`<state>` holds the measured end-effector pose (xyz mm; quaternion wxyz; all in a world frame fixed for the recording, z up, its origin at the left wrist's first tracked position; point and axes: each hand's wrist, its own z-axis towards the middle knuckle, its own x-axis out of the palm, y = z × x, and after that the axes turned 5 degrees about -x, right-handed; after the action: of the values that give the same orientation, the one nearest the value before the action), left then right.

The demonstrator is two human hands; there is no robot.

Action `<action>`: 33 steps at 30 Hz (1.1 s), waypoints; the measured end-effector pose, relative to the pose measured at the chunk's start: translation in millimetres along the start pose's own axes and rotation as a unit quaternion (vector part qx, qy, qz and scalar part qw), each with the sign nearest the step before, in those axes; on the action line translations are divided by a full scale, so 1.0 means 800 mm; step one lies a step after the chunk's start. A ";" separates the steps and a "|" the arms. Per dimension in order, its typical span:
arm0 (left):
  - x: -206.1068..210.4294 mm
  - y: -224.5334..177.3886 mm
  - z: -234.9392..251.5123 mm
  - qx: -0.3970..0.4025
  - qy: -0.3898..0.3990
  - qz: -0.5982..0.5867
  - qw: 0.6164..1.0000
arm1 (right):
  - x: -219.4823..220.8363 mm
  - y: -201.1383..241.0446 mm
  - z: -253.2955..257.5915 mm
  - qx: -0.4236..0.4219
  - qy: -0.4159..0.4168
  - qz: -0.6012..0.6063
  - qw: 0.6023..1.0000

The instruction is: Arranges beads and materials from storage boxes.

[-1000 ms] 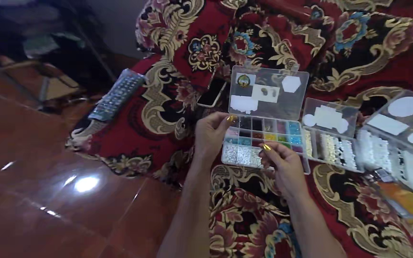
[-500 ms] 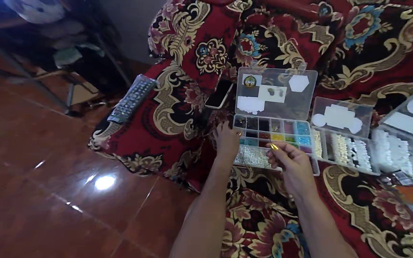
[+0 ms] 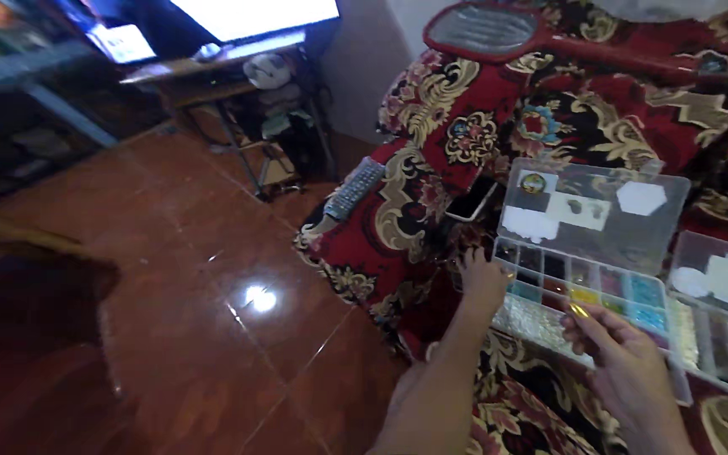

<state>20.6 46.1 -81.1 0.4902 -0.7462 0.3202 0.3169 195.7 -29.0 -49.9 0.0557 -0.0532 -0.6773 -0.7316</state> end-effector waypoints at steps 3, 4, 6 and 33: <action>0.002 0.002 0.003 0.006 0.016 -0.019 1.000 | 0.000 0.003 -0.002 -0.008 0.015 -0.004 1.000; 0.002 0.003 0.002 0.008 0.017 -0.027 0.999 | 0.000 0.003 -0.003 -0.017 0.024 -0.006 1.000; 0.003 0.002 0.003 0.017 0.012 -0.039 0.999 | -0.003 0.002 -0.002 -0.035 0.043 -0.005 0.998; 0.012 0.007 0.006 0.048 0.015 -0.078 0.996 | 0.000 0.001 -0.007 -0.041 0.071 -0.002 0.997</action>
<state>20.8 47.3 -93.2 0.5438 -0.7492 0.2830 0.2510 195.7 -34.8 -49.2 0.1002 -0.0020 -0.6415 -0.7605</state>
